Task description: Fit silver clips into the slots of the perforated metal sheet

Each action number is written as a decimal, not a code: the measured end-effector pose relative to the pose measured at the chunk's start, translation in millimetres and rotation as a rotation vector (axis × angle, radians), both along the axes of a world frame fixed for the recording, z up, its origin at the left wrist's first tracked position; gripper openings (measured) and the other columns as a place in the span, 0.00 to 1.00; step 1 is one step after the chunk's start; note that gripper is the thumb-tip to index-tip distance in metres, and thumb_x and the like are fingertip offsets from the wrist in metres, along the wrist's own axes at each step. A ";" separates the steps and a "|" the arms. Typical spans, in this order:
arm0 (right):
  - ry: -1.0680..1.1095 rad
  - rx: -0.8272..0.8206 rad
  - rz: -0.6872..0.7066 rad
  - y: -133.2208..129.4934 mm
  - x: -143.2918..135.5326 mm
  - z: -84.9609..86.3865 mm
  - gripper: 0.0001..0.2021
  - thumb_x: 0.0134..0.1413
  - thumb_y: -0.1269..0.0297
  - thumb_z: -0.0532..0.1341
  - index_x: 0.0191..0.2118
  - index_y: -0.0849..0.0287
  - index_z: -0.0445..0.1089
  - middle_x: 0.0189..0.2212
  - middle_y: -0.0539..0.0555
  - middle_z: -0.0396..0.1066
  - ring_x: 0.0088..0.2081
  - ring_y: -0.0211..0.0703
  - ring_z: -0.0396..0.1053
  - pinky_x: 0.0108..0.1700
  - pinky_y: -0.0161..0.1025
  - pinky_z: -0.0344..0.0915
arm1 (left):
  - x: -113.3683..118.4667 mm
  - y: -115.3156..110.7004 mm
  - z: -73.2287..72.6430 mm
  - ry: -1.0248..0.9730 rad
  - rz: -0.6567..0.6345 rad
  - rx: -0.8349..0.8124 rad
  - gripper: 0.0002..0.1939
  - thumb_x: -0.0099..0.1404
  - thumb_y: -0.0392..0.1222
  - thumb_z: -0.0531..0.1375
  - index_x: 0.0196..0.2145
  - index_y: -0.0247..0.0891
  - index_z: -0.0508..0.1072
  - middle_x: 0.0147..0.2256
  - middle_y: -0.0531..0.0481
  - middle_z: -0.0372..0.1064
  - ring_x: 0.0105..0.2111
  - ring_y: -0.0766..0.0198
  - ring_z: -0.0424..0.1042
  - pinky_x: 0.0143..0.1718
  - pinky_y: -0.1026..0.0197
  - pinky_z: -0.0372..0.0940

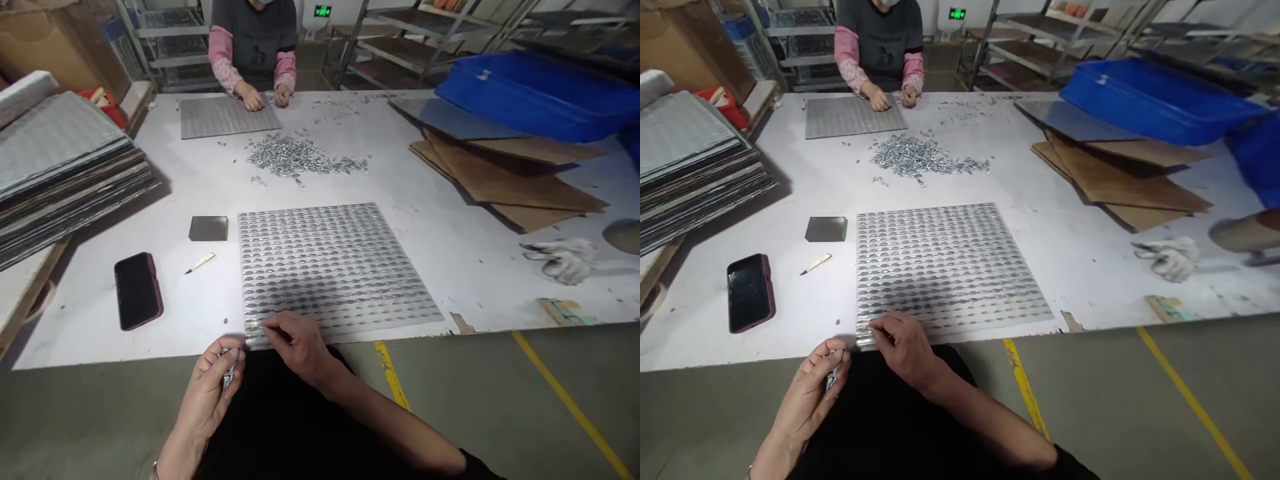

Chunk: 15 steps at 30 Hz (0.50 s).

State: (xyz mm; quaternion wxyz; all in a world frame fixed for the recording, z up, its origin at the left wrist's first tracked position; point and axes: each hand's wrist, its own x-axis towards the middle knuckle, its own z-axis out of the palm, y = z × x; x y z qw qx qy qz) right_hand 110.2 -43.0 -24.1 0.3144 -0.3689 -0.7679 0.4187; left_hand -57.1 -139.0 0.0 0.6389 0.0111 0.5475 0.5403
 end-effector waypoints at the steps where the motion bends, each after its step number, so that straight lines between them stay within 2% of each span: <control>1: -0.045 0.087 0.012 1.7 -5.4 -2.8 0.09 0.62 0.69 0.57 0.40 0.56 0.74 0.34 0.54 0.74 0.36 0.42 0.73 0.41 0.39 0.71 | -4.6 -3.6 -2.3 -0.001 0.022 -0.012 0.13 0.54 0.40 0.71 0.37 0.38 0.75 0.30 0.52 0.71 0.27 0.72 0.67 0.28 0.73 0.63; 4: -0.202 0.211 0.085 6.6 -18.1 -12.6 0.11 0.65 0.70 0.54 0.44 0.57 0.74 0.38 0.56 0.73 0.38 0.42 0.72 0.41 0.37 0.70 | -13.5 -9.5 -7.6 0.002 0.060 -0.006 0.16 0.53 0.42 0.72 0.38 0.38 0.74 0.30 0.51 0.72 0.26 0.71 0.67 0.26 0.72 0.63; 9: -0.435 0.322 0.167 13.0 -24.2 -17.2 0.12 0.64 0.72 0.54 0.44 0.58 0.74 0.35 0.55 0.70 0.34 0.41 0.70 0.36 0.35 0.68 | -19.0 -9.8 -11.9 -0.007 0.039 0.000 0.16 0.55 0.45 0.71 0.39 0.40 0.73 0.28 0.53 0.71 0.23 0.73 0.63 0.24 0.72 0.60; 12: -0.465 0.317 0.176 12.8 -22.4 -12.8 0.12 0.64 0.72 0.53 0.44 0.58 0.74 0.35 0.56 0.70 0.34 0.41 0.70 0.37 0.35 0.68 | -19.8 -8.6 -14.6 -0.008 0.005 -0.014 0.15 0.56 0.46 0.70 0.37 0.40 0.72 0.28 0.53 0.71 0.22 0.74 0.62 0.23 0.73 0.57; 15: -0.422 0.299 0.159 10.3 -22.8 -11.7 0.11 0.66 0.68 0.54 0.46 0.58 0.73 0.37 0.56 0.71 0.36 0.41 0.70 0.40 0.36 0.68 | -19.5 -7.0 -18.9 0.031 -0.019 0.029 0.15 0.57 0.48 0.69 0.38 0.39 0.73 0.22 0.57 0.65 0.19 0.75 0.57 0.19 0.73 0.51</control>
